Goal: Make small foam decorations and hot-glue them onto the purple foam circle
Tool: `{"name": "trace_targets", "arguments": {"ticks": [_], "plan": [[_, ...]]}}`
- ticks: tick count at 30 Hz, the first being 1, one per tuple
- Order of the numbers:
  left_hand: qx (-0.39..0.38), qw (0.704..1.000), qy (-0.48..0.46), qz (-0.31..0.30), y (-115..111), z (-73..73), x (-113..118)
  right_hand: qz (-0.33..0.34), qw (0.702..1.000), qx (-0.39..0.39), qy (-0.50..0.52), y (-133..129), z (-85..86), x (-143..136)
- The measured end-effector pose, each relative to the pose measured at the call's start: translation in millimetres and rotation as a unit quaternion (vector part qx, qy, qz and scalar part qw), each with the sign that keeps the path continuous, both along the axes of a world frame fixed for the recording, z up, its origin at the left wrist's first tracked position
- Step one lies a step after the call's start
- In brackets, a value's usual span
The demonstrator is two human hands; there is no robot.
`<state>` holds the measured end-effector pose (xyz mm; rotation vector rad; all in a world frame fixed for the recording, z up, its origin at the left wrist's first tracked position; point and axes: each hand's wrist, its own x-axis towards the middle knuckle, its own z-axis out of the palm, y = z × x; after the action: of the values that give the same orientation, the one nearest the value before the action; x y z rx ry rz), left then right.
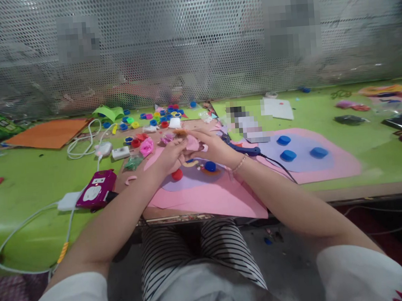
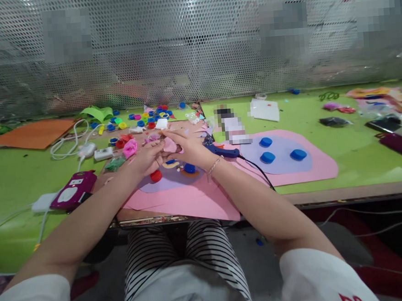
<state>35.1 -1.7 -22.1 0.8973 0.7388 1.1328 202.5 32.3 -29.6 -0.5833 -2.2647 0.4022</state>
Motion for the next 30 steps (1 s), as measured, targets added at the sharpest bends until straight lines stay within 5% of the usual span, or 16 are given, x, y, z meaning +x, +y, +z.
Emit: {"name": "trace_targets", "arguments": {"ticks": [5, 15, 20, 25, 27, 30], "plan": [[-0.004, 0.999, -0.004, -0.05, -3.3, 6.4, -3.4, -0.032, 0.999, 0.041, -0.01, 6.6, -0.9, 3.3], [0.017, 0.998, 0.041, -0.052, 4.3, -1.1, -8.5, -0.056, 0.993, 0.107, -0.009, 11.1, -3.0, 5.2], [-0.018, 1.0, 0.015, -0.002, 6.5, 2.1, -9.8, -0.111, 0.989, 0.074, 0.057, 13.1, 0.2, 5.0], [-0.039, 0.997, -0.005, 0.067, 12.8, -0.6, -12.6, -0.232, 0.95, -0.024, 0.208, 18.7, 7.0, 13.4], [-0.048, 0.996, -0.017, 0.071, 13.9, -0.2, -13.2, -0.206, 0.952, -0.022, 0.227, 17.7, 8.6, 13.9], [-0.058, 0.997, -0.049, 0.03, 11.8, 2.8, -12.8, -0.082, 0.979, 0.036, 0.183, 10.9, 8.3, 7.1]]}}
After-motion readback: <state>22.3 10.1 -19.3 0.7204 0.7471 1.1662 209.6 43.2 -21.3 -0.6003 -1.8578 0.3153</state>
